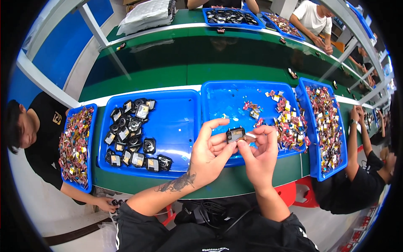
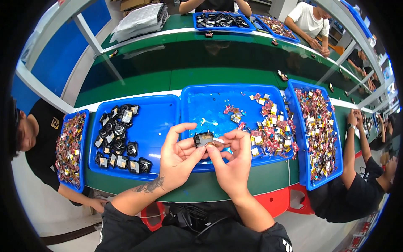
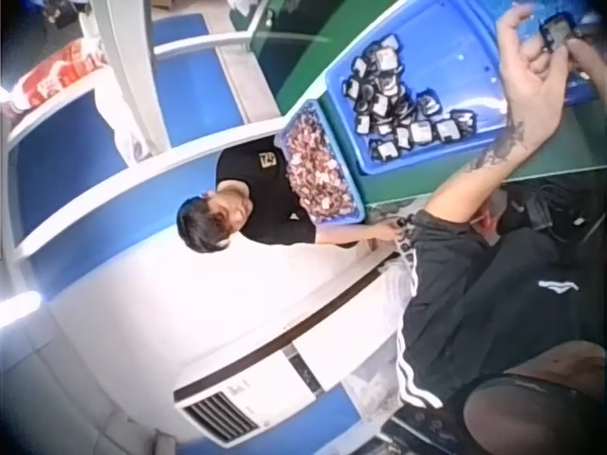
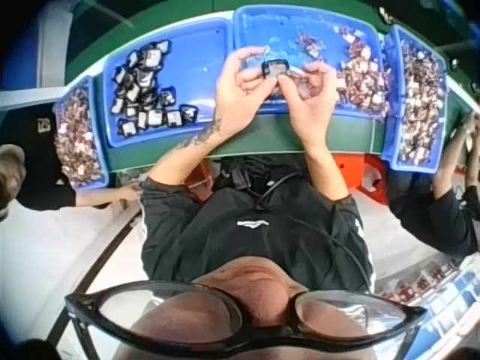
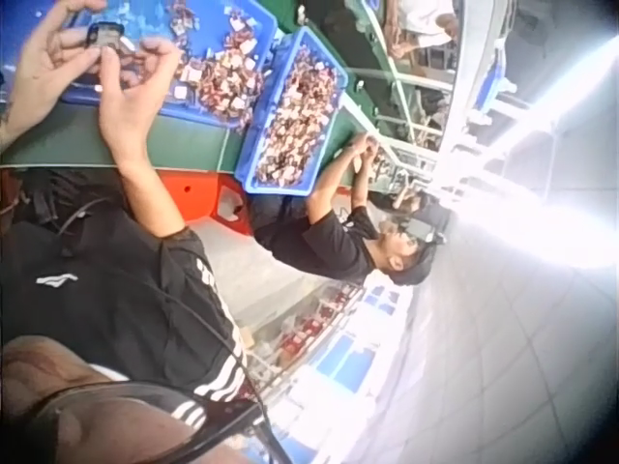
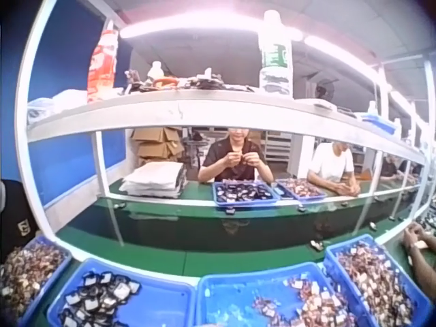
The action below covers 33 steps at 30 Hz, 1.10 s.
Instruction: Manually assemble small electronic components (possibly watch frames) by snapping parts together at a factory workbench.
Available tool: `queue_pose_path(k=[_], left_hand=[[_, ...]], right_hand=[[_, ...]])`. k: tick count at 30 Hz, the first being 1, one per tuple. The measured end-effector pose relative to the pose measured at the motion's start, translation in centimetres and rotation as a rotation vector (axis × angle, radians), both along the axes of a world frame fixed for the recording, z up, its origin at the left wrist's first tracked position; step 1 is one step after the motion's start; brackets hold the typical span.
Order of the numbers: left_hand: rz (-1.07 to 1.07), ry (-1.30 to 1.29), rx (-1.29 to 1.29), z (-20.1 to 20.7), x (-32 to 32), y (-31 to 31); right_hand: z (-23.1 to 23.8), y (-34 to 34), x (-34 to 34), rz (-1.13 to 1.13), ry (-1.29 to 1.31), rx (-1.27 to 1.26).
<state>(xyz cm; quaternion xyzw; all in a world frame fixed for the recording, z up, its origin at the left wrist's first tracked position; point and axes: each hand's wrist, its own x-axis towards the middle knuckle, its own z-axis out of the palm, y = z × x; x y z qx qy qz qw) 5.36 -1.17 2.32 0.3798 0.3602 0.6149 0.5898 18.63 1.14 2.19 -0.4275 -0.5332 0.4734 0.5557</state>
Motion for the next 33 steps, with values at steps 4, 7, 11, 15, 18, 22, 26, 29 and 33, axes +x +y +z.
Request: queue_pose_path(k=[4,7,11,15,18,22,26,29,33], left_hand=[[0.004,0.054,0.005,0.4,-0.6,0.7],[0.027,-0.021,0.032,-0.6,-1.0,0.2],[-0.006,-0.004,0.004,-0.1,-1.4,0.5],[0.193,0.292,0.206,6.8,-4.9,-2.6],[0.464,0.702,0.863,12.2,-9.4,-6.1],[0.425,0.741,1.078,21.1,-10.8,-13.9],[0.880,0.645,1.066,23.8,-6.9,-15.0],[0.918,0.775,0.992,25.5,-7.5,-17.3],[0.911,0.776,1.020,25.1,-9.4,-18.1]], right_hand=[[0.2,0.6,-0.4,0.053,-0.061,0.111],[1.0,0.8,-0.9,0.053,-0.277,0.234],[1.8,2.5,-0.4,0.198,-0.356,0.191],[11.2,5.9,-1.8,0.344,-0.299,0.347],[21.9,10.5,-5.2,0.342,-0.134,0.695],[34.8,17.4,-9.9,0.179,-0.325,0.807],[38.8,24.5,-13.6,-0.024,-0.625,0.733],[40.4,28.2,-14.5,0.109,-0.827,0.603],[39.9,29.8,-12.9,-0.011,-1.074,0.438]])
